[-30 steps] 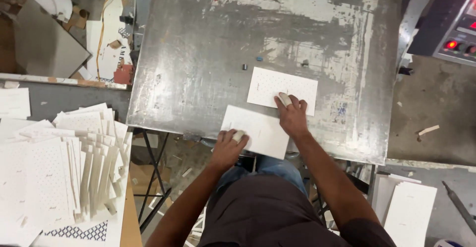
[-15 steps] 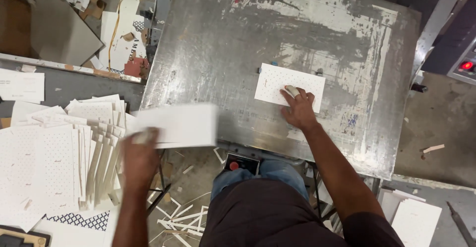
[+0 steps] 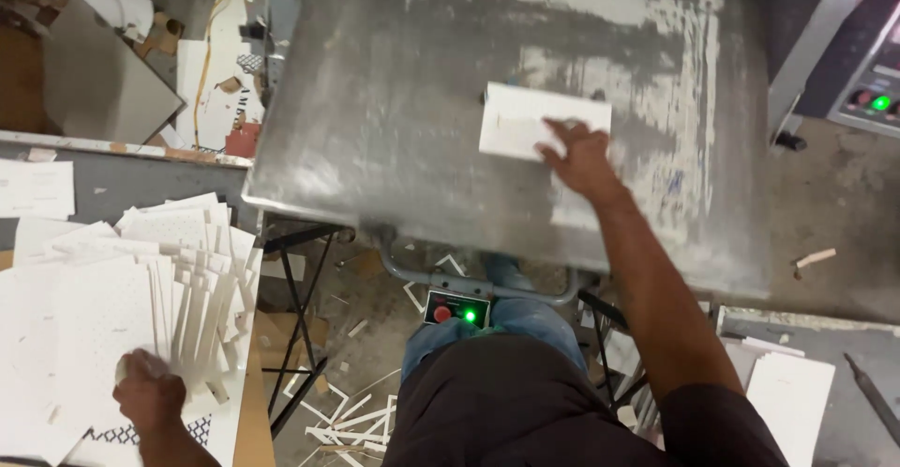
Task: Manually feeding paper sheets into a die-cutting or punching machine and removing them.
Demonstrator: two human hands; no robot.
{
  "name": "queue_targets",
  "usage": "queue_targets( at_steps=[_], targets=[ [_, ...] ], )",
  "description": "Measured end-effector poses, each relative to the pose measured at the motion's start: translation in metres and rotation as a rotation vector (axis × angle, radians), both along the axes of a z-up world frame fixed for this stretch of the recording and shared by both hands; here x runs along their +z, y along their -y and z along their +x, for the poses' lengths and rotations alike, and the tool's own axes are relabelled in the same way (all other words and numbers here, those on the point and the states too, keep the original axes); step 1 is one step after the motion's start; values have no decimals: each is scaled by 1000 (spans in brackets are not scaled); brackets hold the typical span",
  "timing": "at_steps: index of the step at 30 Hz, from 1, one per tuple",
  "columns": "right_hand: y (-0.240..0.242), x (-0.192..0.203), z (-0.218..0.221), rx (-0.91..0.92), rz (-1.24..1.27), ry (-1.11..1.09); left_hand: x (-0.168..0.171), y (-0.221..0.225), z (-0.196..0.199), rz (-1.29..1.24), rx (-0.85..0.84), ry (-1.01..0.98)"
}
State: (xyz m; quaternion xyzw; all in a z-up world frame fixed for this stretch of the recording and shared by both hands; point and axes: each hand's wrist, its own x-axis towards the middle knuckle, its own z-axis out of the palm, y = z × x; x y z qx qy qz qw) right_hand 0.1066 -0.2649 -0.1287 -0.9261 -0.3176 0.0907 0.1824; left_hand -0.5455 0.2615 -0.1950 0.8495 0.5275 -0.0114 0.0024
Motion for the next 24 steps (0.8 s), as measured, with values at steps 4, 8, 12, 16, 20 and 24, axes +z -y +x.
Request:
queue_targets(
  at_steps=[4,8,12,16,20,24],
  targets=[
    [71,48,23,-254,272,487,39,9,35,-177,65,133],
    [203,46,-11,-500,381,555,43,8,37,-266,153,295],
    [347,-24,-101,-657,-3,541,34,8,46,26,58,201],
    [396,-26,-203,-1213,-399,-22,29,8,67,354,-239,125],
    [462,-79,-287,-1428,-736,-111,40,18,121,237,-351,308],
    [473,-78,-321,-1434,-942,-237,64,39,180,-59,-268,475]
  ],
)
